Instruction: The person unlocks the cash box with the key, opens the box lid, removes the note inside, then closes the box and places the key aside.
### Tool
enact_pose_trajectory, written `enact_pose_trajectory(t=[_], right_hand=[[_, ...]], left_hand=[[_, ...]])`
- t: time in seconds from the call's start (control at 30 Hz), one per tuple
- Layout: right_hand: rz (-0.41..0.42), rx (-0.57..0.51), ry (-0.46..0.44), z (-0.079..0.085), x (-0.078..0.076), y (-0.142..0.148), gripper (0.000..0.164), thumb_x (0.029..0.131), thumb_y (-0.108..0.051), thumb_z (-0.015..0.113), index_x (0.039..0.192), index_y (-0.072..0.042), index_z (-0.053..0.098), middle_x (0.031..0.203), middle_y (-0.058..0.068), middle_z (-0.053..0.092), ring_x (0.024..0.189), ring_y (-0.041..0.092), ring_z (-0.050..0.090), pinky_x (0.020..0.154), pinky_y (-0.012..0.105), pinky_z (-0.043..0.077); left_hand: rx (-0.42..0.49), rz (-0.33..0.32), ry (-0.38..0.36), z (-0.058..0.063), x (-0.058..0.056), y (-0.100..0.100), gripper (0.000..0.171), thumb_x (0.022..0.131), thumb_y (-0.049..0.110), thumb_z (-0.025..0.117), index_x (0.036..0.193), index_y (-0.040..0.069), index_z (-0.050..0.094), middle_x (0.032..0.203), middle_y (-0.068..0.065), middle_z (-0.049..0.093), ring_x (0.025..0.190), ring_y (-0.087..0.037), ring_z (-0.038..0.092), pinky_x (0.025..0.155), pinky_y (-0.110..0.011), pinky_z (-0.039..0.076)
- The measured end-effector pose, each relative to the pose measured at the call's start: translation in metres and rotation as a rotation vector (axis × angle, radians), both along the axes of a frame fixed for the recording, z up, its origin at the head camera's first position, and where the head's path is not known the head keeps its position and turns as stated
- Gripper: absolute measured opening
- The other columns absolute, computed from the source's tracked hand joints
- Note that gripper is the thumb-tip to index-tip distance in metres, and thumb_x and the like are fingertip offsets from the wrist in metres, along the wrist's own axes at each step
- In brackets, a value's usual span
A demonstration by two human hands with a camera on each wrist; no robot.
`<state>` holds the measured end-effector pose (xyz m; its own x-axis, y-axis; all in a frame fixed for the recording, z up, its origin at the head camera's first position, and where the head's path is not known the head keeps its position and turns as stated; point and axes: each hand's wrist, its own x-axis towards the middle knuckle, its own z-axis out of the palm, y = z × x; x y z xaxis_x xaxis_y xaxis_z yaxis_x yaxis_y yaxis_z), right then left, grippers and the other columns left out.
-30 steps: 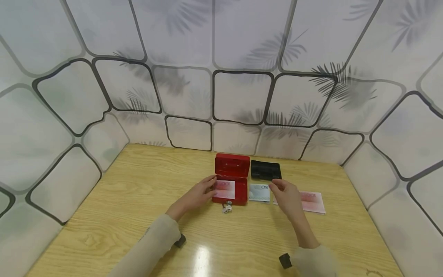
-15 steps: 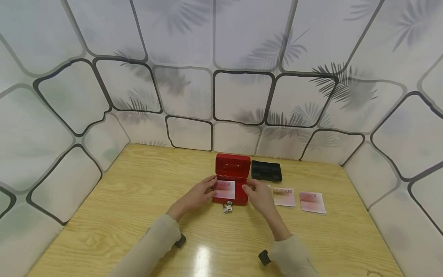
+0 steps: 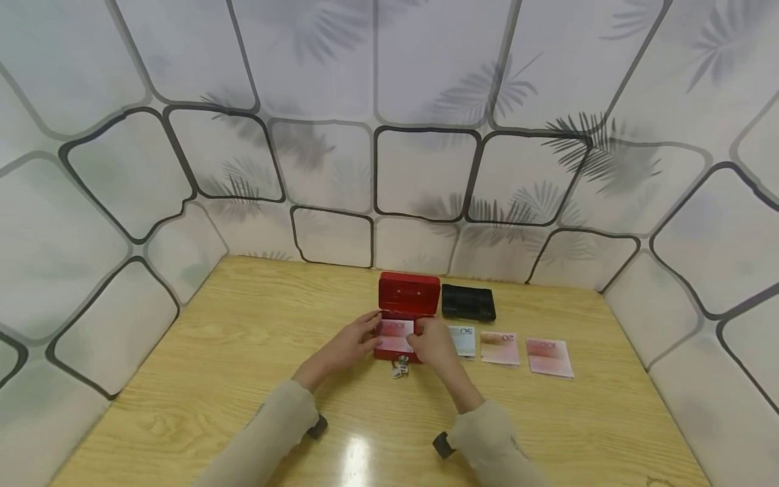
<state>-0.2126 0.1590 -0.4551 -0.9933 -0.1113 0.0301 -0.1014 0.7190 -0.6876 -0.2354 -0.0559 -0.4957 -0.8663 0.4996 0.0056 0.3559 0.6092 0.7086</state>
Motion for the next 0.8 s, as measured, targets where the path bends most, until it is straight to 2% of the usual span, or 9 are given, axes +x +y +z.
enact_pose_trajectory(t=[0.07,0.13,0.33,0.5,0.63,0.8], right_hand=[[0.008,-0.006,-0.002,0.000,0.000,-0.003,0.011,0.087,-0.002,0.072,0.093,0.008,0.072,0.080,0.011,0.067,0.073,0.024,0.059,0.068,0.038,0.053],[0.011,-0.009,-0.015,-0.001,-0.001,-0.005,0.006,0.085,-0.001,0.072,0.086,0.005,0.071,0.073,0.007,0.061,0.067,0.020,0.052,0.061,0.033,0.046],[-0.006,0.037,-0.069,-0.005,-0.002,-0.008,0.007,0.085,-0.002,0.075,0.083,0.003,0.072,0.067,0.002,0.056,0.062,0.015,0.048,0.055,0.027,0.040],[0.001,0.052,-0.070,-0.006,-0.002,-0.011,0.026,0.083,-0.004,0.075,0.064,-0.006,0.058,0.056,-0.003,0.042,0.052,0.012,0.039,0.049,0.024,0.028],[-0.010,0.075,-0.084,-0.006,-0.002,-0.014,0.036,0.084,-0.008,0.076,0.060,-0.011,0.049,0.055,-0.004,0.038,0.051,0.012,0.036,0.047,0.024,0.025],[-0.027,0.074,-0.089,-0.005,-0.002,-0.016,0.036,0.086,-0.009,0.076,0.061,-0.011,0.050,0.056,-0.004,0.039,0.051,0.012,0.037,0.047,0.024,0.026]], left_hand=[[0.005,0.001,0.004,0.000,0.000,0.000,0.061,0.108,0.023,0.057,0.160,0.002,0.034,0.168,-0.009,0.029,0.152,-0.027,0.031,0.121,-0.043,0.031],[0.008,-0.001,0.008,0.000,0.000,0.000,0.061,0.108,0.023,0.057,0.160,0.002,0.034,0.168,-0.009,0.030,0.152,-0.027,0.031,0.121,-0.043,0.031],[0.016,-0.013,0.014,0.000,0.000,0.000,0.060,0.108,0.022,0.058,0.159,0.000,0.034,0.167,-0.011,0.030,0.152,-0.028,0.032,0.120,-0.043,0.032],[0.017,-0.013,0.009,-0.001,0.001,-0.001,0.061,0.108,0.022,0.058,0.159,-0.001,0.034,0.168,-0.011,0.029,0.152,-0.028,0.032,0.120,-0.043,0.032],[0.022,-0.015,0.018,0.000,0.001,-0.001,0.060,0.108,0.021,0.058,0.158,-0.003,0.035,0.167,-0.012,0.030,0.152,-0.029,0.032,0.120,-0.044,0.032],[0.020,-0.010,0.018,0.000,0.001,0.000,0.060,0.108,0.021,0.057,0.158,-0.002,0.035,0.167,-0.012,0.030,0.152,-0.029,0.032,0.120,-0.044,0.032]])
